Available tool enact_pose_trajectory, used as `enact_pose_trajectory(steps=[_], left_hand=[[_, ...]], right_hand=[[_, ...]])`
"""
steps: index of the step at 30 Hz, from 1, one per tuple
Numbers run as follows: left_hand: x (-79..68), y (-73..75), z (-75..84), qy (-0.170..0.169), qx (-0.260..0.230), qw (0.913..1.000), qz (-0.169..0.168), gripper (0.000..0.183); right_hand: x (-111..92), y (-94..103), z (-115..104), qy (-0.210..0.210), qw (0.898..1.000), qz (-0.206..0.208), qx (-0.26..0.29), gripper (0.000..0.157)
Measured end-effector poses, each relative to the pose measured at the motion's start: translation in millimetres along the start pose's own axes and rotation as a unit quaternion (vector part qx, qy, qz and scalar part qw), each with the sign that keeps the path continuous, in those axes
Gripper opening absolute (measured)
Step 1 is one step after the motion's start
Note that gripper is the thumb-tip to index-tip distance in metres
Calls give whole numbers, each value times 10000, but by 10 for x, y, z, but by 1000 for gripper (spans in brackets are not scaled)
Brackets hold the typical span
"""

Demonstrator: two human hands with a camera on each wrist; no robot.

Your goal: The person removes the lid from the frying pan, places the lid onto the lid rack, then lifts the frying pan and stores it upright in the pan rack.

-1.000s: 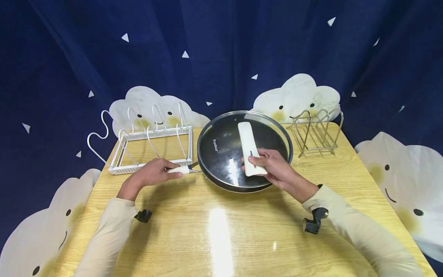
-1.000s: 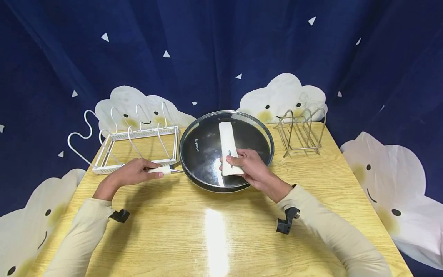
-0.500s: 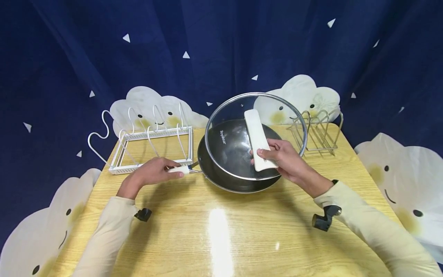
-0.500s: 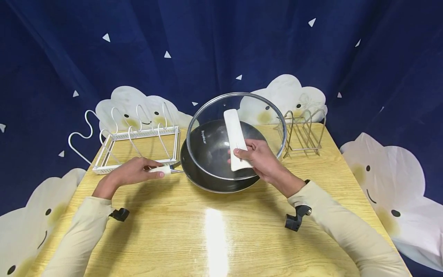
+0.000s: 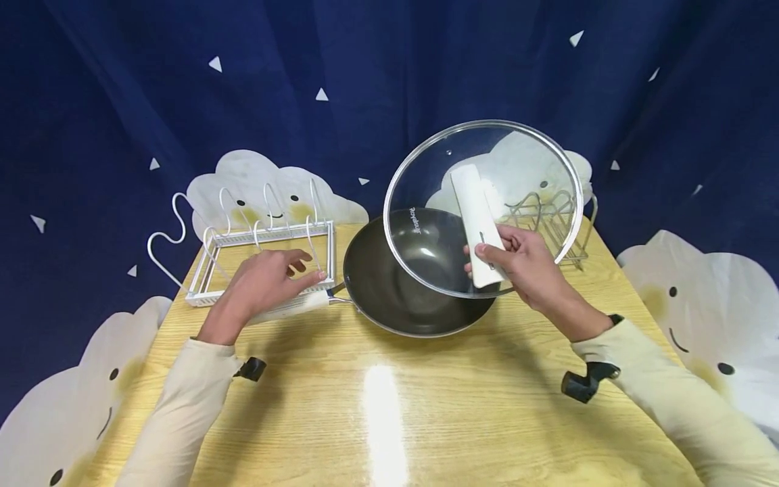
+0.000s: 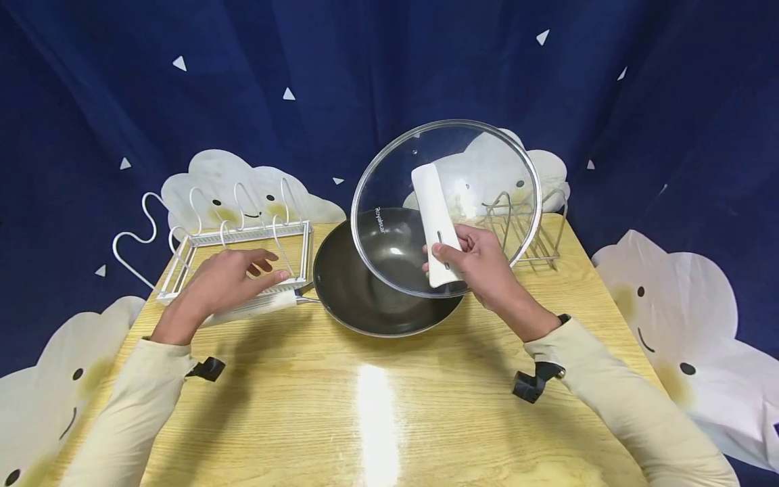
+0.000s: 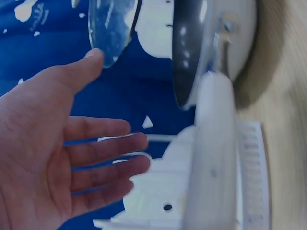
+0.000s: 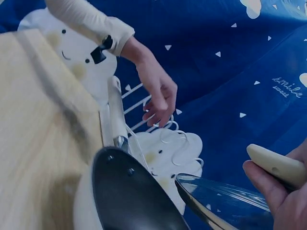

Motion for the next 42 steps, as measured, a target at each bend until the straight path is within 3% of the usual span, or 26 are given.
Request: enact_pose_trajectory(steps=[6,11,13,18,24,34,39,42], left_hand=[[277,94,319,-596,-499,9958,488,56],[593,20,549,-934,-1075,9887,466,54],[716,-29,639,-1058,-1258,9856,400,53],[1010,-138,889,-1374,-1501,9783,379,48],[1334,-300,1232,-1735,-1823,9668,451,36],[1880,-565,1628,-1724,-2126,9616,205,34],[2129,-633,1867,-1747,-2339,9561,271,32],[2243,-678,1990,-1629,-2369,9573,305,31]], right_hand=[[-101,199,-197,293,9984,314,-367,34],[-178,390,-357,576,9934,647,-759,32],[-205,475,-418,675,9874,847,-1151,33],[-256,720,-550,748,9556,1459,-2448,38],[-345,1024,-648,594,9314,1942,-3022,44],[-544,1438,-774,-10,8711,2599,-4167,58],[-620,1552,-813,-275,8484,2754,-4512,61],[-681,1607,-812,-442,8391,2851,-4612,63]])
Point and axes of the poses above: each hand's wrist, its own x-axis towards the middle knuckle, its own y-axis out of the back of the hand, z = x × y, the point moved 8 cm from there along x, towards the middle knuckle, and after that the axes turned 4 degrees about -y, right-handed, at the moved point
